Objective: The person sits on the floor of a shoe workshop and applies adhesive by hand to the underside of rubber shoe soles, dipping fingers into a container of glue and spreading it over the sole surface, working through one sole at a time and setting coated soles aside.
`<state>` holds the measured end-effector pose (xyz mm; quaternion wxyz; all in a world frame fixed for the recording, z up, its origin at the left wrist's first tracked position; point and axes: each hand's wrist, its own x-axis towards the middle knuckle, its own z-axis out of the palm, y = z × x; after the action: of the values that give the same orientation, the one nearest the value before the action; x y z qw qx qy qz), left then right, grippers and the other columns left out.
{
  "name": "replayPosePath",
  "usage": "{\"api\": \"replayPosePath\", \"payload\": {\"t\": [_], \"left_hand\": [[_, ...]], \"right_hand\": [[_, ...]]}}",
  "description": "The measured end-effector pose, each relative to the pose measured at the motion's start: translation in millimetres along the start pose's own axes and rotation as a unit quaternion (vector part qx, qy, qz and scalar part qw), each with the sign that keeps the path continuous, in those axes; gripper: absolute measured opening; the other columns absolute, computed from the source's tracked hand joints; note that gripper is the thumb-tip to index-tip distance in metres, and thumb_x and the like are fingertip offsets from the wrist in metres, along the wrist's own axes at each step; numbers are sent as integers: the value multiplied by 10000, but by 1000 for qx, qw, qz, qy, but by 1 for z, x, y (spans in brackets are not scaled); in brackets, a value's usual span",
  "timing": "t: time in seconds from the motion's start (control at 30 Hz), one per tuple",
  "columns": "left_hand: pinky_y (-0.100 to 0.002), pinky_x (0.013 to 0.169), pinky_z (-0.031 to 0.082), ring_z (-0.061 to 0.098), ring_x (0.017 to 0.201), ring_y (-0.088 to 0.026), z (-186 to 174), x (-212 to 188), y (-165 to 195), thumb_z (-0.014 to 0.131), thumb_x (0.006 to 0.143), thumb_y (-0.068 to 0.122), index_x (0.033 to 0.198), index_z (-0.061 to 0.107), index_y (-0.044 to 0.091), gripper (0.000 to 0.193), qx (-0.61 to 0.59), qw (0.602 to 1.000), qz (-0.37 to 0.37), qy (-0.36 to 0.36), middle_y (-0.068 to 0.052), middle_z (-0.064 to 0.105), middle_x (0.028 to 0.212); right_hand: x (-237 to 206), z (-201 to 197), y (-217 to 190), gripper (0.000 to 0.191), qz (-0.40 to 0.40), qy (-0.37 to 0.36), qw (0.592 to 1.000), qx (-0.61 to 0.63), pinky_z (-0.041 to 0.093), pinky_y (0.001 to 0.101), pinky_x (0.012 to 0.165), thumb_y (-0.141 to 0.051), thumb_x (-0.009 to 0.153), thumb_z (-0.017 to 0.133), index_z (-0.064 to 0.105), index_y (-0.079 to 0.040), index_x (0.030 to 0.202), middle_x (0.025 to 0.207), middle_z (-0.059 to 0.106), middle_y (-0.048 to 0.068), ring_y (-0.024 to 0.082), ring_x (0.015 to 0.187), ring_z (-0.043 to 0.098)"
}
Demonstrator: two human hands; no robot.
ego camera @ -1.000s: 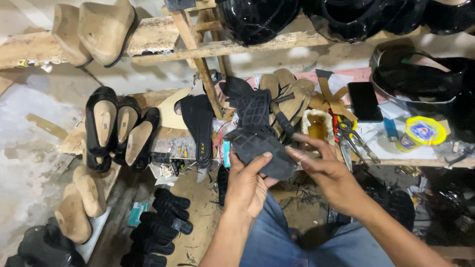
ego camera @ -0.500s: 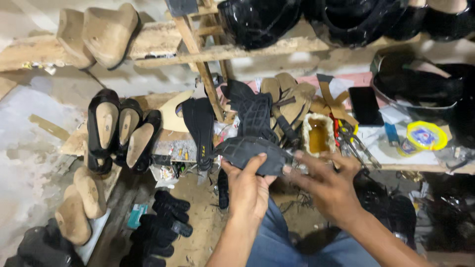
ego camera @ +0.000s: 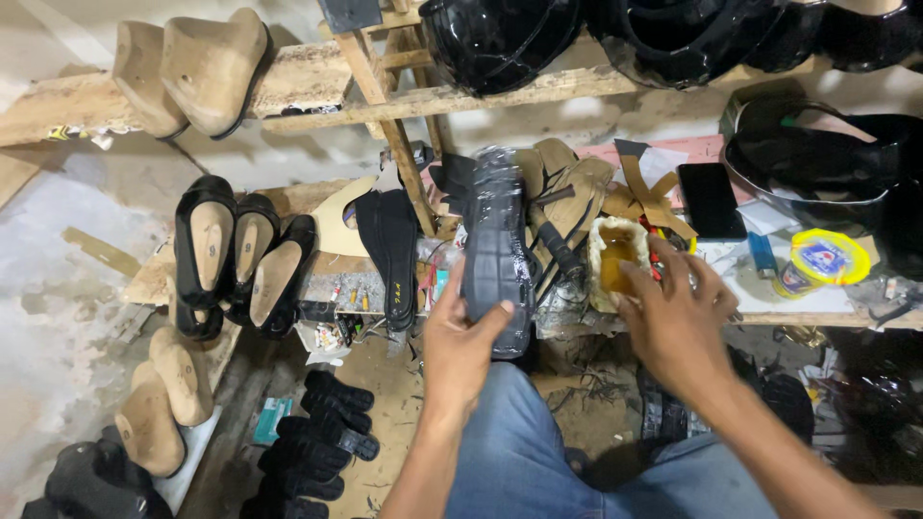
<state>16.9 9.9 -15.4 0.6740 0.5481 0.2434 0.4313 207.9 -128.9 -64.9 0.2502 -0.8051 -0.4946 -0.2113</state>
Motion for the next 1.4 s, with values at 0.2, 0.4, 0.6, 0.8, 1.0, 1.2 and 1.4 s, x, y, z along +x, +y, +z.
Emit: {"api": "replayPosePath", "payload": {"t": [0.2,0.4,0.6,0.8,1.0,1.2,1.4], "left_hand": [[-254,802,578,699,907,-139,-2,4,19,725,859,-56,1391,477,-7,589,32,992,112,56,-133,692,1080],[-250,801,549,662,903,-101,3,-1,12,667,959,-13,1258,640,-72,305,36,992,-33,-121,-80,733,1055],[-253,846,571,693,933,-99,-2,-2,6,656,917,-55,1266,621,-26,352,-84,972,-129,-178,-66,742,1080],[-283,781,593,712,877,-121,-3,9,3,673,910,-35,1243,597,-17,342,-106,983,-123,-81,-94,742,1034],[-271,734,579,721,869,-122,5,-2,-12,672,945,22,1253,600,-36,322,-113,976,-176,-62,-73,759,1032],[-245,739,567,693,876,-86,-3,-14,-21,648,883,-57,1352,549,57,492,-100,975,-146,-137,-47,741,1052],[-257,732,580,696,889,-113,-13,-15,-14,642,907,-83,1362,545,-2,472,-126,972,-151,-131,-83,733,1044]], "right_hand": [[11,4,12,342,5,-135,984,-119,293,653,1035,-470,915,601,743,-206,1080,1530,495,20,366,1430,346],[23,-21,-1,211,-10,-60,954,295,277,531,1146,-257,985,648,707,-198,1179,1473,541,65,338,1391,380],[18,-34,-10,597,-220,18,970,101,303,474,1042,-63,751,727,697,-353,1271,1420,551,78,336,1262,403],[7,-35,-21,676,-215,0,946,243,327,435,1079,-78,775,699,555,-305,1395,1245,633,40,273,1246,475],[0,-28,-42,876,196,-217,815,501,445,357,698,-127,976,768,343,-292,1724,865,614,97,206,842,498],[19,-29,-35,589,-63,-78,951,293,443,306,800,-130,975,677,529,-259,1530,888,635,21,190,822,571],[16,-36,-11,622,-360,8,932,31,322,506,986,-135,764,702,679,-441,1305,1240,636,-90,201,1117,513]]}}
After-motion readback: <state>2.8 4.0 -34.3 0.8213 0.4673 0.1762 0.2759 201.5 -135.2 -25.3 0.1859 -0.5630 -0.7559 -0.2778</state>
